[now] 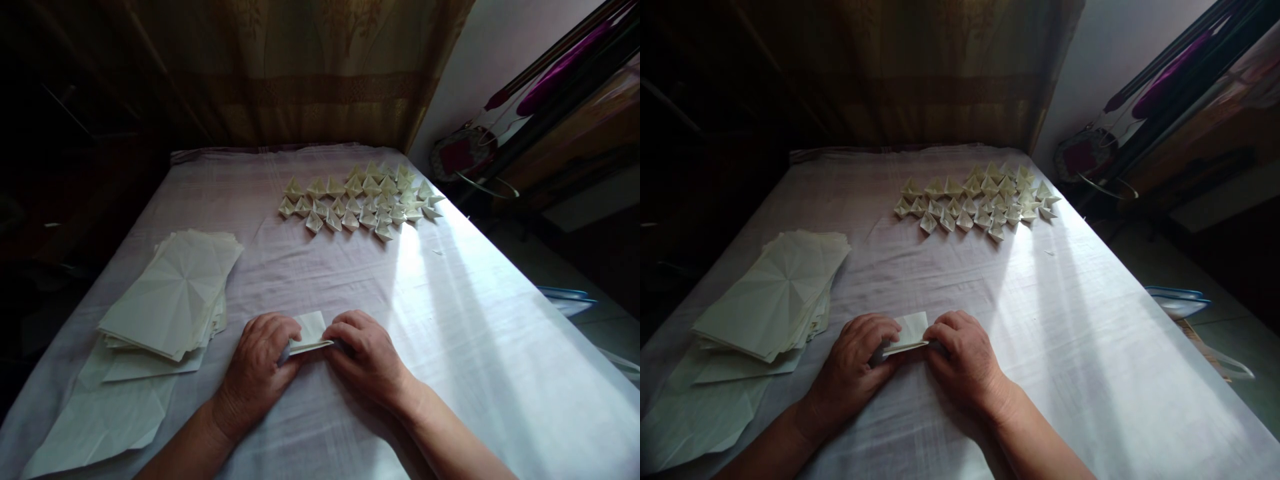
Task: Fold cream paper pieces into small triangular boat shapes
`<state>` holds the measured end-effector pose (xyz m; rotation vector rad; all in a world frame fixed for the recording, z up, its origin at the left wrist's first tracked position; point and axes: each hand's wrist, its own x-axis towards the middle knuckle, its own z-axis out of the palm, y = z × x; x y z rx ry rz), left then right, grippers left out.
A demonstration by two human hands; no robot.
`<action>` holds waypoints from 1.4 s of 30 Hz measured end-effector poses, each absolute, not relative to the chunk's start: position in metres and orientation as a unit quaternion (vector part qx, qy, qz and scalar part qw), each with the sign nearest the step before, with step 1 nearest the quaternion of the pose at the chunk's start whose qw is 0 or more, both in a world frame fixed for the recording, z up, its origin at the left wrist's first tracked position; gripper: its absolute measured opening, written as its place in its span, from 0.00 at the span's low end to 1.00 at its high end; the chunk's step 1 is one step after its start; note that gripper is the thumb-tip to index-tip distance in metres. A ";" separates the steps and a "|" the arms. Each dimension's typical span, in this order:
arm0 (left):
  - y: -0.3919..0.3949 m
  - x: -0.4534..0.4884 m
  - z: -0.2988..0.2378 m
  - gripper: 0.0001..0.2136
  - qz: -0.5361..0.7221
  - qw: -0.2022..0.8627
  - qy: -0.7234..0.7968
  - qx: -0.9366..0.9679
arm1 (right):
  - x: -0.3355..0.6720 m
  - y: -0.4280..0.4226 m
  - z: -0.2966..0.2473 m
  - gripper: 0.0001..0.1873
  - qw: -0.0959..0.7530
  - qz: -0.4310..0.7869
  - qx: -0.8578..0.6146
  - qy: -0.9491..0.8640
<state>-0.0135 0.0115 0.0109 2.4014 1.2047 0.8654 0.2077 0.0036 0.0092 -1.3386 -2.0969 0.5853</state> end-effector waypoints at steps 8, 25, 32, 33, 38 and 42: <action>0.005 -0.013 0.018 0.06 0.242 0.114 0.390 0.881 | 0.208 0.002 0.004 0.08 0.265 0.178 -0.490 -0.811; 0.004 -0.005 0.007 0.07 0.270 0.092 0.501 0.817 | 0.197 0.001 0.004 0.08 0.264 0.160 -0.564 -0.766; 0.007 -0.002 0.006 0.09 0.238 0.059 0.519 0.819 | 0.191 0.000 -0.002 0.08 0.282 0.121 -0.583 -0.752; 0.007 -0.002 0.006 0.09 0.233 0.057 0.521 0.819 | 0.190 0.000 -0.003 0.08 0.284 0.119 -0.586 -0.750; 0.008 -0.001 0.005 0.09 0.220 0.043 0.523 0.822 | 0.188 0.001 -0.004 0.09 0.296 0.119 -0.594 -0.739; 0.008 -0.002 0.003 0.11 0.211 0.026 0.520 0.827 | 0.185 0.001 -0.004 0.10 0.298 0.119 -0.605 -0.729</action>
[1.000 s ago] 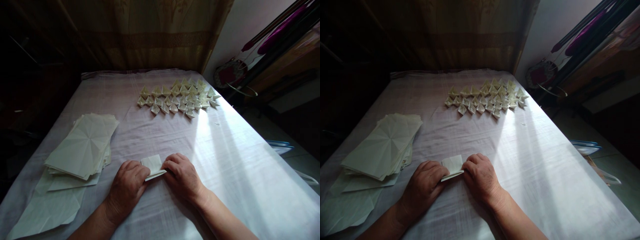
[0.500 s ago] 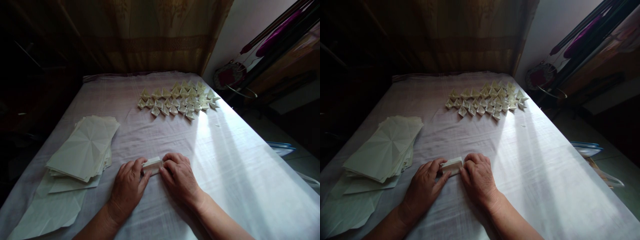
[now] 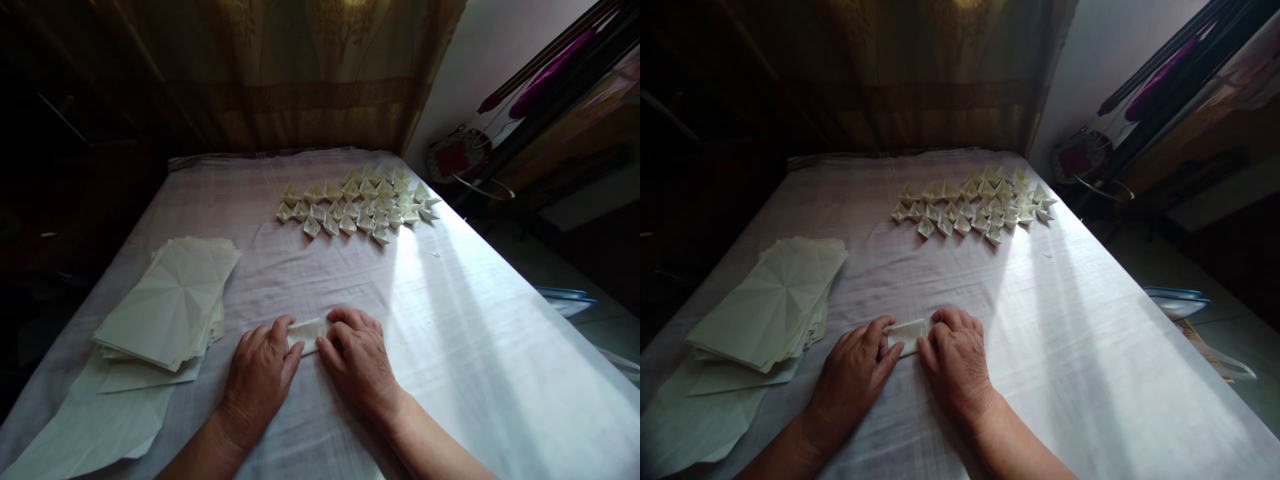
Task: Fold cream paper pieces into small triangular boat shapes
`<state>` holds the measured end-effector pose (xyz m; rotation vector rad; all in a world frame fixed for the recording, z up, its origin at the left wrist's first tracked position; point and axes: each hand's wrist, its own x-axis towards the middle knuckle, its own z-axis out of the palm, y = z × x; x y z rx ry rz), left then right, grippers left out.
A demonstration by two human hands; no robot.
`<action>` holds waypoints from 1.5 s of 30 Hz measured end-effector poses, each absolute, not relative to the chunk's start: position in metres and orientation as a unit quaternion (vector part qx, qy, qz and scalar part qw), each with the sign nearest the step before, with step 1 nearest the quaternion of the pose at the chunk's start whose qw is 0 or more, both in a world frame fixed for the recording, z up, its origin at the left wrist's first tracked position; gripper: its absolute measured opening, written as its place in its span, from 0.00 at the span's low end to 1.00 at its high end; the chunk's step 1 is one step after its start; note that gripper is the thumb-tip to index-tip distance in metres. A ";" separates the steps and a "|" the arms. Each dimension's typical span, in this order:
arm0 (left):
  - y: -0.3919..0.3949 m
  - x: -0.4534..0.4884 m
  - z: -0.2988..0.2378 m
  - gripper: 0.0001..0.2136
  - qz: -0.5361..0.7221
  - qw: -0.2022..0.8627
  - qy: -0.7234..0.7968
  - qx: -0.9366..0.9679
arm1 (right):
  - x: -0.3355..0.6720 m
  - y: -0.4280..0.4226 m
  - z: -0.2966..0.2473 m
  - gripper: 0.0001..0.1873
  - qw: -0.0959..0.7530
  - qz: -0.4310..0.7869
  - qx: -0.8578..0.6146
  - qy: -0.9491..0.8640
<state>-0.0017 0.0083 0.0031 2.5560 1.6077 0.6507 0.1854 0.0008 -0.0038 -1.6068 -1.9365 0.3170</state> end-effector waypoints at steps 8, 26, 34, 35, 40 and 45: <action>0.005 -0.001 0.008 0.07 0.248 0.002 0.464 0.850 | 0.184 0.000 -0.003 0.09 0.298 0.124 -0.608 -0.725; 0.001 -0.002 -0.001 0.15 0.237 0.000 0.399 0.886 | 0.185 0.001 -0.002 0.03 0.296 0.114 -0.600 -0.734; 0.001 -0.003 -0.004 0.16 0.236 0.010 0.406 0.883 | 0.185 0.001 -0.001 0.08 0.286 0.109 -0.599 -0.741; 0.001 -0.003 -0.004 0.16 0.237 0.012 0.408 0.882 | 0.185 0.001 -0.001 0.09 0.284 0.109 -0.597 -0.742; -0.001 -0.003 -0.007 0.16 0.237 0.021 0.413 0.879 | 0.186 0.001 -0.002 0.09 0.281 0.111 -0.599 -0.741; -0.001 -0.002 -0.007 0.16 0.238 0.017 0.416 0.877 | 0.187 0.001 -0.002 0.10 0.281 0.115 -0.600 -0.740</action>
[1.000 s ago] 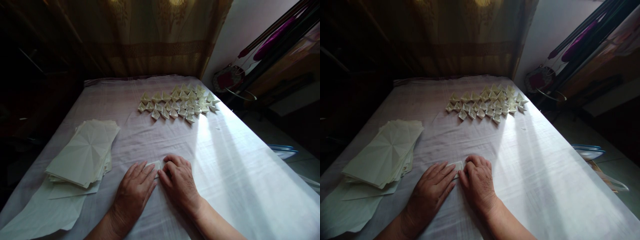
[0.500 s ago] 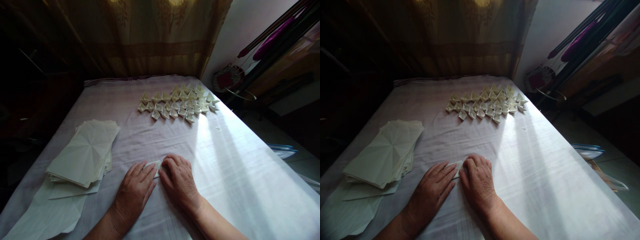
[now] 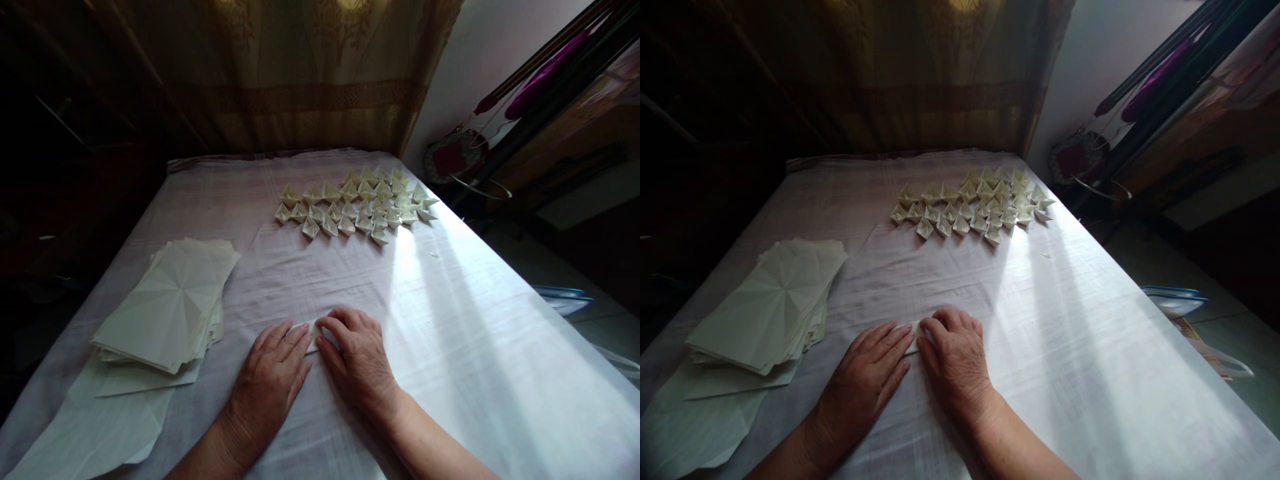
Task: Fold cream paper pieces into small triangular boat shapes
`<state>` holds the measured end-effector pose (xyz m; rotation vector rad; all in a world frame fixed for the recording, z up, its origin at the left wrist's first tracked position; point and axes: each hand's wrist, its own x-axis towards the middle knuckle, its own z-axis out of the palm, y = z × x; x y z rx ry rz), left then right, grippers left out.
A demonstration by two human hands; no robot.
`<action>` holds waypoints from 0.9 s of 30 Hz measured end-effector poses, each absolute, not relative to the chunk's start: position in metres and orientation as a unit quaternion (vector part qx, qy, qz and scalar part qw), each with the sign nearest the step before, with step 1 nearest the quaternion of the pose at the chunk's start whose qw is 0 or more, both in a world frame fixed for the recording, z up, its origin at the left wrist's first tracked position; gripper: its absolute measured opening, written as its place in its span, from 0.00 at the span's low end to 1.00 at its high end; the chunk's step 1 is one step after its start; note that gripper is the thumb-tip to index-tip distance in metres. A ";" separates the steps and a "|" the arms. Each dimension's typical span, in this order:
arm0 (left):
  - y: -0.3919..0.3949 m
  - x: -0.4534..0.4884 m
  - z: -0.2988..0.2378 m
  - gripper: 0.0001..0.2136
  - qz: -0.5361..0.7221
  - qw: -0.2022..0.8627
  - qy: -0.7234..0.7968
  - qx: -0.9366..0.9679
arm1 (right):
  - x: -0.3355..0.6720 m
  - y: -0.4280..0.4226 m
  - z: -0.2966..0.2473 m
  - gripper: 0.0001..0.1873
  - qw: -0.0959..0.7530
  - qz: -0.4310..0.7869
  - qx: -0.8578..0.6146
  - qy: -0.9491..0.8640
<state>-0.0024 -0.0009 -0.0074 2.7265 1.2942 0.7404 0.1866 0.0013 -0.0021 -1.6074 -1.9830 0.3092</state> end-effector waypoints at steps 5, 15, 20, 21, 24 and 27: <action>0.000 -0.003 -0.005 0.17 0.227 0.009 0.412 0.882 | 0.186 0.002 -0.002 0.09 0.276 0.103 -0.598 -0.745; 0.001 -0.004 0.000 0.16 0.205 -0.001 0.414 0.887 | 0.201 0.005 -0.011 0.10 0.359 0.139 -0.553 -0.738; 0.000 -0.004 0.001 0.16 0.189 -0.001 0.415 0.890 | 0.196 0.003 -0.007 0.06 0.330 0.140 -0.577 -0.734; 0.000 -0.004 0.001 0.16 0.188 0.001 0.417 0.889 | 0.194 0.002 -0.006 0.06 0.323 0.140 -0.583 -0.732; 0.000 -0.004 0.000 0.16 0.191 0.008 0.419 0.888 | 0.192 0.002 -0.004 0.08 0.308 0.138 -0.594 -0.731; 0.000 -0.009 0.001 0.17 0.186 0.022 0.408 0.894 | 0.191 0.002 -0.002 0.11 0.301 0.129 -0.593 -0.735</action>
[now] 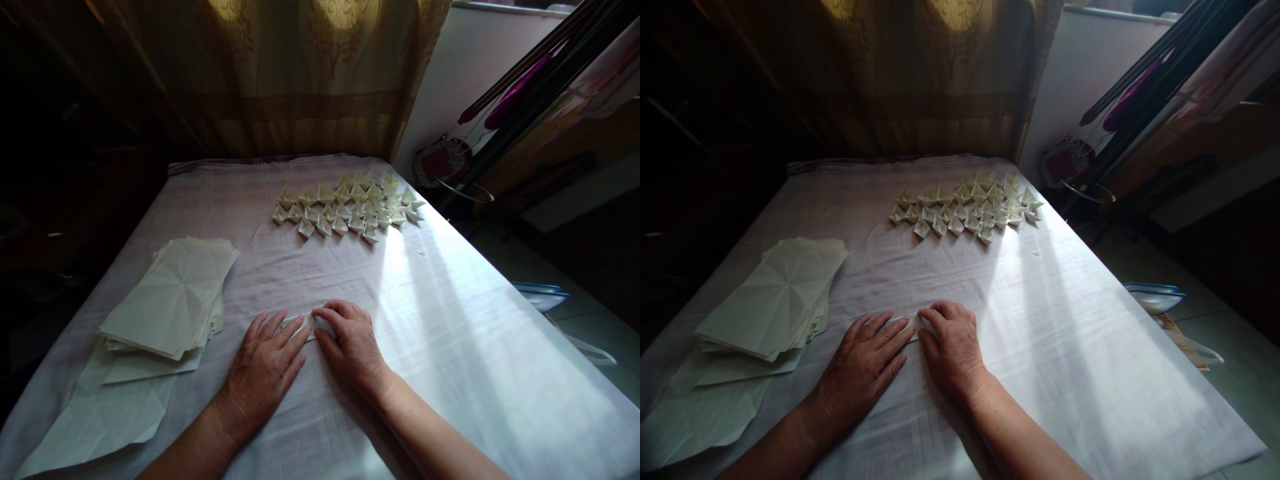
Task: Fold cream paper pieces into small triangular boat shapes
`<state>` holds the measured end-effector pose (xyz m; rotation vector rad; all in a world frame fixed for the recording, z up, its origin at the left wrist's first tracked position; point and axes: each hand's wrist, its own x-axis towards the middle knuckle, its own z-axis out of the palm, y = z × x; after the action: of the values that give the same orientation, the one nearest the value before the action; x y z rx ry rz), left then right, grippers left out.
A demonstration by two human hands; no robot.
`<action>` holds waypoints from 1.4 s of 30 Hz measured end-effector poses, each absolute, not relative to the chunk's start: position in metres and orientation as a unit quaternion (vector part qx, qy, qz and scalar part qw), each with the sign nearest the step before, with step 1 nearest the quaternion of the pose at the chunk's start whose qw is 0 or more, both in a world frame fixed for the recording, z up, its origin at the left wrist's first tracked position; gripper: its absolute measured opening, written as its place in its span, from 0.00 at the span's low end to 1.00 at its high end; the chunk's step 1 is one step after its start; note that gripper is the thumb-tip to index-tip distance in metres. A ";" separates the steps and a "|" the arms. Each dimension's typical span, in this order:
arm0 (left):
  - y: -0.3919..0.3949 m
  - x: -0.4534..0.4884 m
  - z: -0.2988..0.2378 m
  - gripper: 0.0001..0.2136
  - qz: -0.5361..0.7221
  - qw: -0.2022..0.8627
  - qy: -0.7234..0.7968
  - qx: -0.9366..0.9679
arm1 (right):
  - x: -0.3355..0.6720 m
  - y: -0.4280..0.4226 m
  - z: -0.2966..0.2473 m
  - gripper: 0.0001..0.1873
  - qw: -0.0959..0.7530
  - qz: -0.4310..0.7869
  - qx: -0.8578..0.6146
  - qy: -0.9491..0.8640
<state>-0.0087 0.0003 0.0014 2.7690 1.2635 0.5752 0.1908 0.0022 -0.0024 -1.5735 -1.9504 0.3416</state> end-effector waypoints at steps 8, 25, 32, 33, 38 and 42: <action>0.007 -0.025 0.013 0.25 0.082 0.045 0.342 0.935 | 0.191 0.002 0.000 0.14 0.274 0.128 -0.594 -0.746; 0.006 -0.043 0.011 0.22 0.082 0.018 0.322 0.943 | 0.192 0.001 -0.002 0.14 0.271 0.113 -0.593 -0.750; 0.004 -0.057 0.011 0.21 0.089 0.002 0.317 0.944 | 0.192 0.001 -0.003 0.13 0.276 0.116 -0.592 -0.748; 0.004 -0.059 0.011 0.21 0.087 -0.002 0.316 0.945 | 0.192 0.001 -0.003 0.13 0.277 0.116 -0.591 -0.749; 0.000 -0.065 0.013 0.21 0.087 -0.005 0.322 0.943 | 0.193 0.001 -0.004 0.13 0.272 0.102 -0.588 -0.754; 0.001 -0.065 0.014 0.20 0.083 -0.006 0.320 0.944 | 0.193 0.002 -0.005 0.12 0.273 0.099 -0.586 -0.757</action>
<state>-0.0647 0.0009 0.0140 2.9757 1.0094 0.2614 0.1928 0.0020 -0.0046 -1.5756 -2.0364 0.2662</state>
